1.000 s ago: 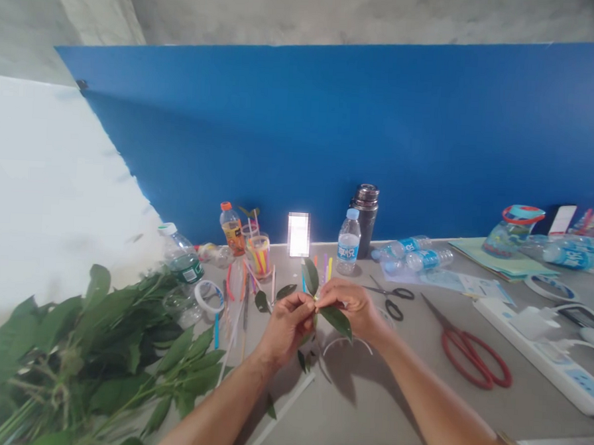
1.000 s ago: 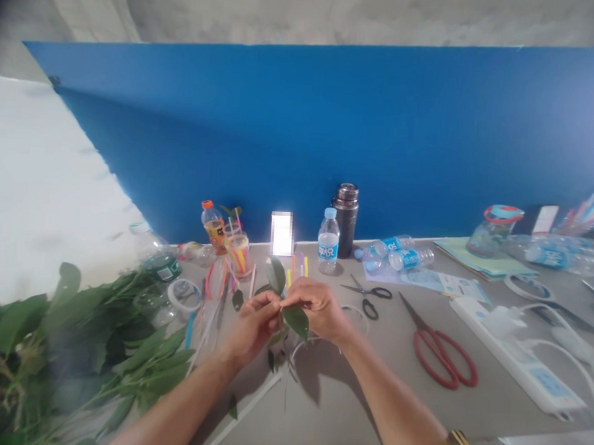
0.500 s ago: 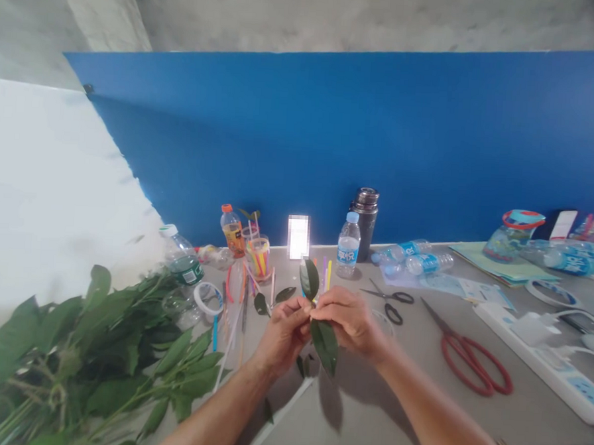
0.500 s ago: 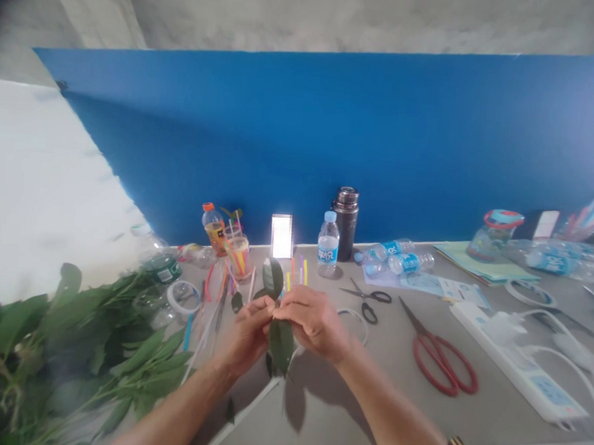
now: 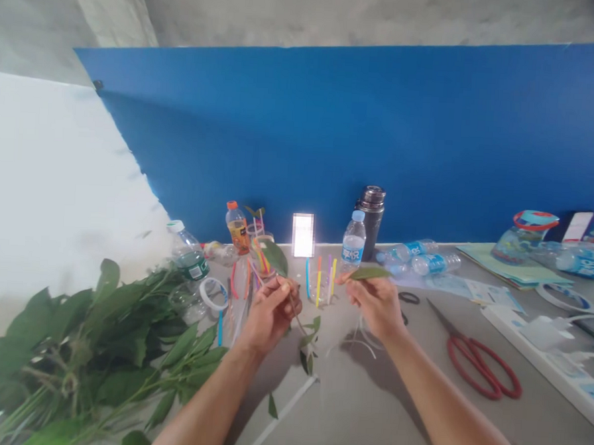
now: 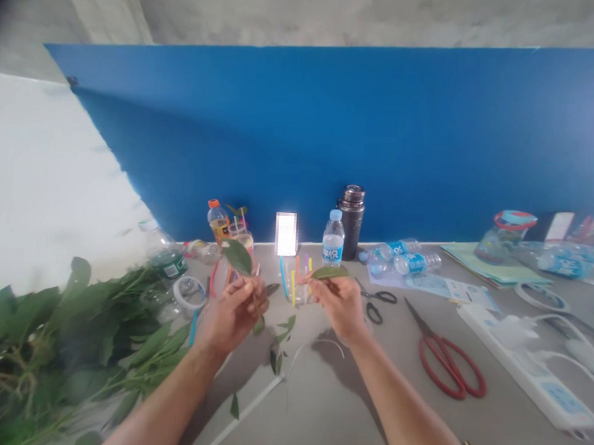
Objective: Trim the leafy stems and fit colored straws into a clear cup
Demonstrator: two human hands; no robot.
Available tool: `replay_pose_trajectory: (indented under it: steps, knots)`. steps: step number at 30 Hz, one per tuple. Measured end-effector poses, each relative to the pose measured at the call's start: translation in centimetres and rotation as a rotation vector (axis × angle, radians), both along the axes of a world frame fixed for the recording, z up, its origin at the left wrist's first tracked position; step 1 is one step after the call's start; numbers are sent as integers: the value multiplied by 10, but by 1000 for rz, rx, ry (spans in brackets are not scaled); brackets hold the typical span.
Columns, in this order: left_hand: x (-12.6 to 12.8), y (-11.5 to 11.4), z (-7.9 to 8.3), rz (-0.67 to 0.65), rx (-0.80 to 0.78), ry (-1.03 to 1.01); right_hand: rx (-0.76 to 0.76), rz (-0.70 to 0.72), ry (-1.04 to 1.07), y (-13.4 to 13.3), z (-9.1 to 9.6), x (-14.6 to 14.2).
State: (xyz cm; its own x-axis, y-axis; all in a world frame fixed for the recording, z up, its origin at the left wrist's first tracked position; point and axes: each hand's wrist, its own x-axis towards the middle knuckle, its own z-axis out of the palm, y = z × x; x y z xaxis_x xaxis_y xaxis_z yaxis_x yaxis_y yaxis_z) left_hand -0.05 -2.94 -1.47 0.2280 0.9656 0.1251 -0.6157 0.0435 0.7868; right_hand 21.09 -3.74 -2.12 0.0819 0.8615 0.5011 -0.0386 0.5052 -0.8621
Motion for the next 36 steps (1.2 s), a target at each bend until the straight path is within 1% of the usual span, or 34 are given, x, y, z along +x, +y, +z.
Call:
replay_pose_trajectory:
  steps: [1,3,5,8,10,11,13,15,16,17,19,20,21,22,24,25,27,29,30,32,34,36]
  knots:
    - [1,-1,-3,-12,2,30,-54,-17,78,6,-3,4]
    - [3,-2,-10,-31,7,115,-143,10,190,16,-8,8]
    - [4,-3,-15,-17,64,258,-203,40,249,21,-11,9]
    - [2,-6,-17,81,286,493,-241,43,300,25,-11,10]
    - [2,-8,-15,130,445,607,-239,37,334,26,-11,11]
    - [3,-9,-15,146,495,650,-237,33,347,27,-12,12]
    - [4,-11,-14,200,503,706,-235,25,372,30,-13,14]
    - [4,-10,-13,242,428,709,-237,22,402,32,-15,14]
    - [4,-10,-13,210,396,712,-237,26,415,33,-16,15]
    - [4,-9,-14,132,381,729,-235,34,423,33,-16,15]
    - [5,-7,-15,-66,389,826,-226,52,419,33,-18,15]
    - [5,-6,-17,-122,397,901,-220,57,407,33,-18,15]
    - [6,-5,-19,-141,404,982,-213,59,386,33,-19,15]
    - [7,-4,-22,-127,412,1054,-210,60,355,32,-20,15]
    - [8,-1,-25,-48,433,1122,-214,72,255,30,-22,14]
    - [8,1,-26,2,440,1107,-219,78,186,28,-22,14]
    - [8,3,-26,131,415,997,-225,75,34,23,-20,11]
    - [7,4,-23,241,317,835,-227,68,-89,16,-15,5]
    - [7,4,-21,255,253,755,-232,82,-129,13,-12,1]
    - [8,3,-18,219,147,616,-259,146,-200,5,-8,-8]
    - [9,2,-17,162,107,523,-288,197,-256,-1,-6,-19]
    - [9,2,-20,125,113,473,-293,211,-287,-5,-7,-29]
